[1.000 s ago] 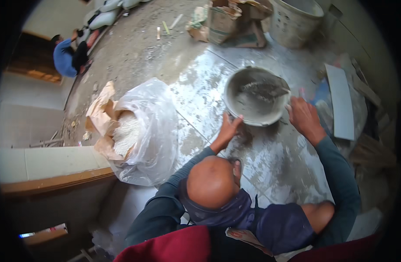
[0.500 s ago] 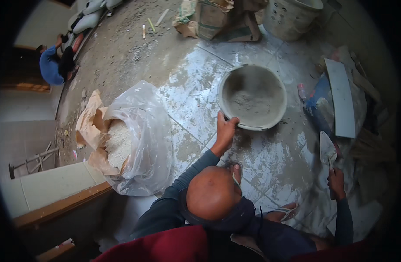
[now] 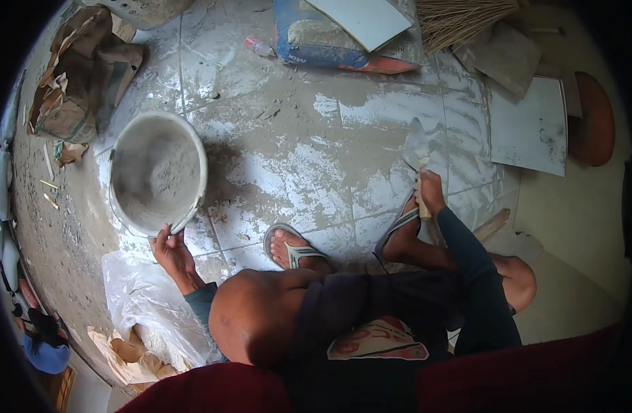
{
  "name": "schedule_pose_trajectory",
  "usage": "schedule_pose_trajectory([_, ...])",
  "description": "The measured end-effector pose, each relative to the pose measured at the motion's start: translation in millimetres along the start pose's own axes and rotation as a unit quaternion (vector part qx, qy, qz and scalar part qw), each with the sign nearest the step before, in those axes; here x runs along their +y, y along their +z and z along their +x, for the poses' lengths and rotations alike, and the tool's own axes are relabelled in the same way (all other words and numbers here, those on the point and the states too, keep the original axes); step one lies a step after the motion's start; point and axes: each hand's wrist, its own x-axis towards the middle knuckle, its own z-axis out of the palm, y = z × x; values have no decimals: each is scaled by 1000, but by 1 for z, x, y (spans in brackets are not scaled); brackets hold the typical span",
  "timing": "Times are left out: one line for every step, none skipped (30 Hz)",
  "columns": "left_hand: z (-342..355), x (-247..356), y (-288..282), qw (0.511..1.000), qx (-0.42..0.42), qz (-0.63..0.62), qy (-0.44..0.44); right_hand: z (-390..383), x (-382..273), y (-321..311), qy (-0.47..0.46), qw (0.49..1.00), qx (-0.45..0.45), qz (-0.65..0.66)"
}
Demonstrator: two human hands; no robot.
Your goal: The person prepares for tiling by scooping mortar from a bag into a bucket, then applies the mortar onto the back of a tile using a trowel and spreads it across the surface.
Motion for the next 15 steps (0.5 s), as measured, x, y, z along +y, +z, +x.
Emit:
schedule_pose_trajectory([-2, 0, 8, 1000, -6, -1, -5, 7, 4, 9, -65, 997, -4, -40])
schedule_pose_trajectory([-6, 5, 12, 1000, -1, -8, -9, -4, -22, 39, -46, 998, -27, -10])
schedule_pose_trajectory([-11, 7, 20, 1000, 0, -18, -18, -2, -34, 56, -107, 992, -43, -43])
schedule_pose_trajectory([-14, 9, 26, 999, -33, -9, -9, 6, -46, 76, -94, 990, -70, -77])
schedule_pose_trajectory([-12, 10, 27, 999, -31, -6, -5, 14, -57, 95, -177, 971, -74, -140])
schedule_pose_trajectory([-11, 9, 24, 999, -35, 0, -21, 12, -74, 119, -220, 955, -95, -177])
schedule_pose_trajectory([-10, 12, 16, 999, -34, 1, -34, 8, -96, 146, -269, 932, -116, -213])
schedule_pose_trajectory([-11, 13, 17, 999, -36, 15, -33, -1, -117, 168, -274, 924, -149, -222])
schedule_pose_trajectory([-13, 14, 18, 998, -44, 18, -34, 1, -121, 194, -309, 908, -160, -233])
schedule_pose_trajectory([-14, 16, 19, 998, -45, 22, -35, 1, -124, 216, -346, 890, -171, -243])
schedule_pose_trajectory([-14, 16, 20, 998, -47, 26, -36, -10, -136, 231, -354, 887, -177, -240])
schedule_pose_trajectory([-16, 15, 20, 998, -47, 26, -35, -22, -146, 243, -320, 891, -221, -235])
schedule_pose_trajectory([-21, 19, 18, 999, -25, 26, -39, -33, -156, 257, -290, 888, -274, -229])
schedule_pose_trajectory([-22, 16, 22, 999, -25, 22, -41, -36, -160, 263, -295, 887, -278, -220])
schedule_pose_trajectory([-23, 14, 25, 999, -26, 19, -43, -35, -165, 264, -303, 884, -281, -217])
